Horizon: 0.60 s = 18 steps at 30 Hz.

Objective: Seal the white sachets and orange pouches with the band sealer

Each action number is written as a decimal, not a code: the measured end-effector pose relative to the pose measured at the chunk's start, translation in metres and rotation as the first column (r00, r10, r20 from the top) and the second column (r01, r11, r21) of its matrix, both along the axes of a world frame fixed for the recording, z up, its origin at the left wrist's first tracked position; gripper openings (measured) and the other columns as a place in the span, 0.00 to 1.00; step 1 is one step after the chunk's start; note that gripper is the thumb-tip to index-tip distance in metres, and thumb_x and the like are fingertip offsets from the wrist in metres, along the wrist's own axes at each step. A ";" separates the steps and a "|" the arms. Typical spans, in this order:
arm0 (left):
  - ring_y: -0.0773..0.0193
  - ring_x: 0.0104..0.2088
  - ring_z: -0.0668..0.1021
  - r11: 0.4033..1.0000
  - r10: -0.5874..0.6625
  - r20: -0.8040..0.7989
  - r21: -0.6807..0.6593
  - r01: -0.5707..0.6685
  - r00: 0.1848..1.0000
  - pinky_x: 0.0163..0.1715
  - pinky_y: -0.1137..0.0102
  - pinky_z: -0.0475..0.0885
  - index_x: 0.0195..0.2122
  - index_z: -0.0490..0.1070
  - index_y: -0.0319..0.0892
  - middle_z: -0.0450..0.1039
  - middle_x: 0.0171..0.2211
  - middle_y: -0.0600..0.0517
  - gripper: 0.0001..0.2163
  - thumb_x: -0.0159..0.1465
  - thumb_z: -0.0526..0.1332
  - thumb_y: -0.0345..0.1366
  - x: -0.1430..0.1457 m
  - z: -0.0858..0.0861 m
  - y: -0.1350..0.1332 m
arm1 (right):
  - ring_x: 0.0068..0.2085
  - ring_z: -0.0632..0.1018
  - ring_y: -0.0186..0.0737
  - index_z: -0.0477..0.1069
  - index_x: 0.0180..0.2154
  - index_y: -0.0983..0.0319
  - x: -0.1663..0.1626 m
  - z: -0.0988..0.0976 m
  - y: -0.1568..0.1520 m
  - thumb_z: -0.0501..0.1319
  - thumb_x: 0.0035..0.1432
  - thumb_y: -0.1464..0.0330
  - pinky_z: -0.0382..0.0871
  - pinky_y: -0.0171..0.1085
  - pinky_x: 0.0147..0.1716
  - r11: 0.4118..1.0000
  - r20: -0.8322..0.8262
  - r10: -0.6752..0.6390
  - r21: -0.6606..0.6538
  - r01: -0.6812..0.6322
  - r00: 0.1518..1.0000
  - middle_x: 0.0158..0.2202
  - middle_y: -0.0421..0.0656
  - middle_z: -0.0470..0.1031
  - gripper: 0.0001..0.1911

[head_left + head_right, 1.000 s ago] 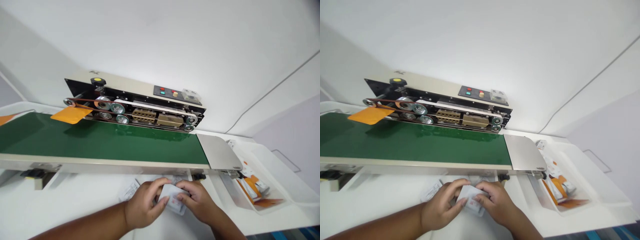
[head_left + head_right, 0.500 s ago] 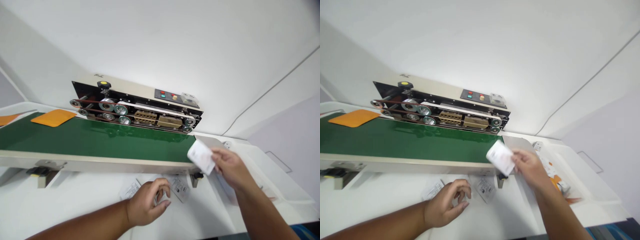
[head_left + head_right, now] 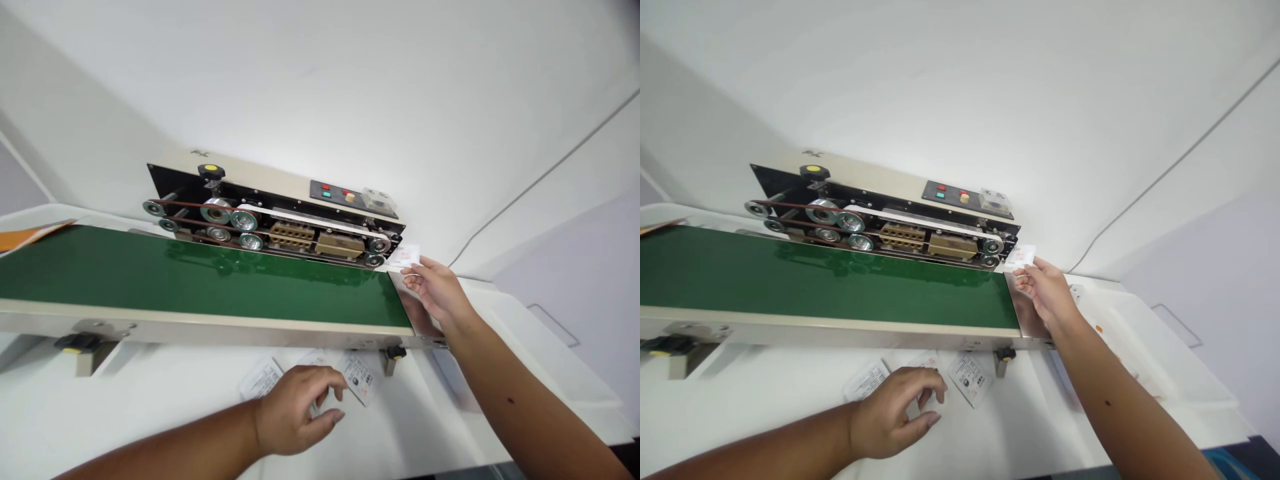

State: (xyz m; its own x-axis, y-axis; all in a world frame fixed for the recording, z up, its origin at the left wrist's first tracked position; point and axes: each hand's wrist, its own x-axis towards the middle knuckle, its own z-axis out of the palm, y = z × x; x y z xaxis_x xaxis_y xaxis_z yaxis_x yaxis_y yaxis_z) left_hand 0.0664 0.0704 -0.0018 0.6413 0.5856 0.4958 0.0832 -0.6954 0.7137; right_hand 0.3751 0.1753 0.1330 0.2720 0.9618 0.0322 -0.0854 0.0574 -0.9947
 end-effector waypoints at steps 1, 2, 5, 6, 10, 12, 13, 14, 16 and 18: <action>0.63 0.28 0.74 1.000 -0.001 0.001 0.004 0.001 1.000 0.32 0.70 0.68 0.45 0.67 0.45 0.71 0.29 0.55 0.08 0.65 0.59 0.35 0.000 0.000 0.000 | 0.22 0.75 0.30 0.76 0.36 0.66 -0.002 0.000 0.000 0.72 0.47 0.72 0.73 0.27 0.22 1.000 -0.007 0.002 0.004 -0.002 1.000 0.28 0.45 0.79 0.12; 0.63 0.28 0.74 1.000 -0.002 0.002 0.007 0.002 1.000 0.32 0.70 0.68 0.45 0.67 0.45 0.71 0.29 0.55 0.08 0.65 0.59 0.36 0.000 0.000 0.000 | 0.23 0.75 0.30 0.76 0.36 0.66 -0.004 0.000 -0.001 0.72 0.47 0.72 0.74 0.28 0.23 1.000 -0.016 0.000 0.007 0.000 1.000 0.27 0.45 0.78 0.12; 0.63 0.28 0.75 1.000 -0.008 0.000 0.019 0.008 1.000 0.32 0.70 0.68 0.45 0.67 0.45 0.72 0.30 0.55 0.08 0.66 0.59 0.36 0.000 0.000 0.000 | 0.23 0.76 0.31 0.76 0.35 0.65 -0.003 -0.004 -0.003 0.72 0.47 0.72 0.74 0.28 0.23 1.000 -0.040 -0.003 0.012 0.003 0.999 0.26 0.43 0.78 0.11; 0.63 0.28 0.75 1.000 -0.008 -0.003 0.027 0.008 1.000 0.32 0.70 0.68 0.45 0.67 0.45 0.72 0.30 0.54 0.07 0.66 0.58 0.36 0.000 0.000 0.000 | 0.23 0.76 0.31 0.76 0.35 0.65 -0.003 -0.005 -0.004 0.72 0.47 0.72 0.74 0.28 0.22 1.000 -0.043 0.001 0.012 -0.001 0.999 0.26 0.43 0.78 0.11; 0.63 0.28 0.75 0.998 0.001 -0.008 0.056 -0.001 1.000 0.31 0.70 0.68 0.45 0.67 0.45 0.73 0.30 0.54 0.07 0.66 0.58 0.36 0.000 0.001 0.000 | 0.22 0.76 0.31 0.76 0.34 0.65 -0.001 -0.009 -0.009 0.72 0.47 0.72 0.73 0.28 0.21 1.000 -0.058 0.011 -0.007 -0.012 0.998 0.25 0.43 0.77 0.10; 0.63 0.27 0.74 0.998 0.004 -0.009 0.056 -0.004 1.000 0.31 0.70 0.68 0.45 0.67 0.45 0.73 0.30 0.55 0.07 0.66 0.58 0.36 0.000 0.002 0.000 | 0.22 0.75 0.31 0.76 0.33 0.65 -0.001 -0.009 -0.011 0.72 0.46 0.73 0.73 0.27 0.20 1.000 -0.076 0.004 -0.018 -0.005 0.997 0.25 0.43 0.77 0.10; 0.63 0.27 0.74 0.998 0.002 -0.009 0.055 -0.002 1.000 0.30 0.70 0.68 0.45 0.67 0.45 0.72 0.29 0.55 0.07 0.66 0.58 0.35 0.000 0.002 0.000 | 0.22 0.75 0.31 0.76 0.33 0.65 -0.001 -0.009 -0.013 0.72 0.46 0.73 0.73 0.27 0.20 1.000 -0.085 0.004 -0.022 -0.006 0.996 0.25 0.43 0.77 0.10; 0.63 0.27 0.74 0.999 0.001 -0.010 0.054 -0.001 1.000 0.30 0.70 0.68 0.45 0.67 0.45 0.72 0.29 0.55 0.07 0.66 0.58 0.35 0.000 0.002 0.000 | 0.22 0.75 0.31 0.76 0.33 0.65 -0.001 -0.009 -0.014 0.72 0.46 0.73 0.73 0.27 0.20 1.000 -0.093 0.005 -0.025 -0.008 0.996 0.25 0.43 0.77 0.10; 0.63 0.27 0.74 0.999 0.003 -0.013 0.051 -0.002 1.000 0.30 0.70 0.68 0.44 0.67 0.45 0.72 0.29 0.55 0.07 0.66 0.58 0.34 0.000 0.003 0.000 | 0.22 0.75 0.30 0.77 0.33 0.65 -0.002 -0.008 -0.017 0.72 0.46 0.74 0.73 0.27 0.20 0.999 -0.103 0.013 -0.034 -0.016 0.995 0.25 0.42 0.77 0.09; 0.63 0.28 0.74 0.999 0.010 -0.015 0.052 -0.009 1.000 0.31 0.70 0.68 0.44 0.67 0.45 0.73 0.30 0.54 0.07 0.65 0.58 0.34 0.001 0.003 0.000 | 0.22 0.75 0.30 0.77 0.32 0.65 -0.003 -0.007 -0.019 0.72 0.46 0.75 0.73 0.26 0.20 0.999 -0.105 0.024 -0.044 -0.029 0.994 0.25 0.42 0.77 0.09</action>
